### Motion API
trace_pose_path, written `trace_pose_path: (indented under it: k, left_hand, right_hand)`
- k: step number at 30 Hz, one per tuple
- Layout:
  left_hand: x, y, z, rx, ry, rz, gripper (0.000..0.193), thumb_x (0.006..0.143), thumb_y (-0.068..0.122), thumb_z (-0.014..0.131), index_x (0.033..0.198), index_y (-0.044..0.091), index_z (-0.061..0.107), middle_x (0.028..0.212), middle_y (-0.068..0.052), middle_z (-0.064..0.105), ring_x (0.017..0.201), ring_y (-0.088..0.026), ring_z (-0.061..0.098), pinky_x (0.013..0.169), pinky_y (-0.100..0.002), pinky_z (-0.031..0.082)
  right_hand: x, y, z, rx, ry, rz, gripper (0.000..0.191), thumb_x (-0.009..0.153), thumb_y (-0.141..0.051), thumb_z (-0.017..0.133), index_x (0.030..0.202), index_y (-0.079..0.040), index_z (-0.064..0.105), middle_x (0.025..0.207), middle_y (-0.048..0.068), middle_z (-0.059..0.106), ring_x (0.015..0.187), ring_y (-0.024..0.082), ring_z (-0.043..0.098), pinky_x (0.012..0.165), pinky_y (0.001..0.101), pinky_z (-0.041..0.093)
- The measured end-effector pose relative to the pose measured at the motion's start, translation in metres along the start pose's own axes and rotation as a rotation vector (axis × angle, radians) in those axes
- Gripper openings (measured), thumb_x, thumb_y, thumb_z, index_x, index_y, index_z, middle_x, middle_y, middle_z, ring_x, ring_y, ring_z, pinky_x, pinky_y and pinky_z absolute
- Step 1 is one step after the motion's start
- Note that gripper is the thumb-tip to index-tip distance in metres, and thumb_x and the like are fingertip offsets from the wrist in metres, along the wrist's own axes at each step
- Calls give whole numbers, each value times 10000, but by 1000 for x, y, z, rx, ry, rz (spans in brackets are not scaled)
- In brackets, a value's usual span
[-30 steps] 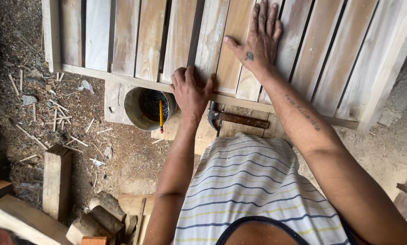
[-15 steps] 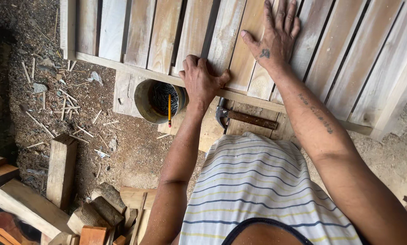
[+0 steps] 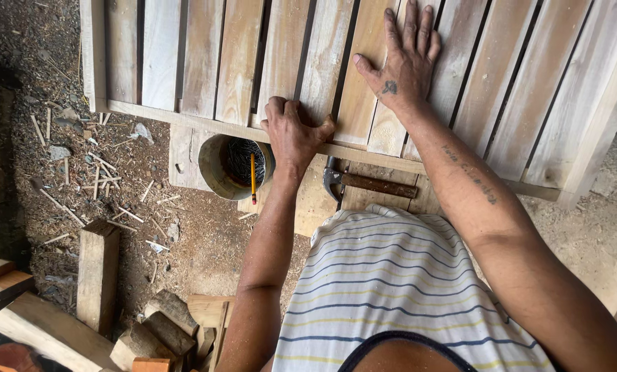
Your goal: The person places a wooden plank onto a slatted wooden frame and secures it by hammering nails into the wood. The person then flips the frame over and continues hammering nails into the other side to secure the planks.
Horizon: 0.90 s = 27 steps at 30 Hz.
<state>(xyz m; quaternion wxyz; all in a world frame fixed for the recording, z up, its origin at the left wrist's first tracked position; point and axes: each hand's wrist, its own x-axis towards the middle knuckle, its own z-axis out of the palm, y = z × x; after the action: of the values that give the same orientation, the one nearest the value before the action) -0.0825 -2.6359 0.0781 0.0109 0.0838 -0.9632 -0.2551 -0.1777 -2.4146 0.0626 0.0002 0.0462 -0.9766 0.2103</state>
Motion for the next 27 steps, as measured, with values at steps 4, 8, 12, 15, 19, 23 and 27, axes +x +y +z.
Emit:
trace_pose_path:
  k: [4,8,12,15,19,23,27]
  left_hand:
    - [-2,-3,3,48,73,95,801,641,553,930,1087,-61,673,1134,-173,502,1110,-324,459,919,-491,368]
    - [-4,-6,5,16,60,62,754,675,523,919,1138,-24,687,1177,-134,530,1154,-296,471,950,-469,357]
    - [-7,-9,7,-22,41,35,749,660,516,923,1132,-18,692,1163,-129,534,1142,-290,476,969,-462,352]
    - [-10,-11,8,-17,82,61,753,650,496,924,1144,-23,692,1178,-128,535,1154,-286,486,974,-464,346]
    - [-16,-12,8,-7,82,63,798,663,512,925,1180,-45,680,1196,-137,521,1151,-287,485,966,-484,364]
    - [-25,-11,8,-26,141,247,778,773,593,870,1261,18,677,1207,-158,501,1122,-287,478,929,-477,403]
    - [-36,-6,7,59,69,378,443,895,524,773,1179,185,754,1175,-93,559,1094,-246,512,933,-464,409]
  right_hand:
    - [1,1,0,-2,21,-14,944,1031,-680,686,1681,-100,322,1725,246,138,1579,440,57,1252,619,71]
    - [-2,0,0,13,-20,-6,931,1047,-665,687,1694,-108,313,1723,243,150,1587,436,67,1261,623,64]
    - [-3,-2,0,22,9,-6,939,1038,-672,699,1688,-115,314,1705,261,147,1570,438,67,1250,623,67]
    - [0,-1,-2,3,22,-20,939,1023,-656,698,1685,-110,316,1724,253,157,1578,434,57,1249,618,81]
    - [-6,11,-4,69,-41,-31,935,1001,-670,675,1656,-107,320,1729,255,130,1591,435,44,1262,623,61]
    - [-43,30,-9,113,-150,-125,960,972,-692,610,1663,-96,312,1725,269,86,1604,434,38,1252,650,28]
    - [-79,42,-1,28,-205,-211,874,1020,-726,505,1682,-176,352,1755,251,66,1624,437,26,1284,639,38]
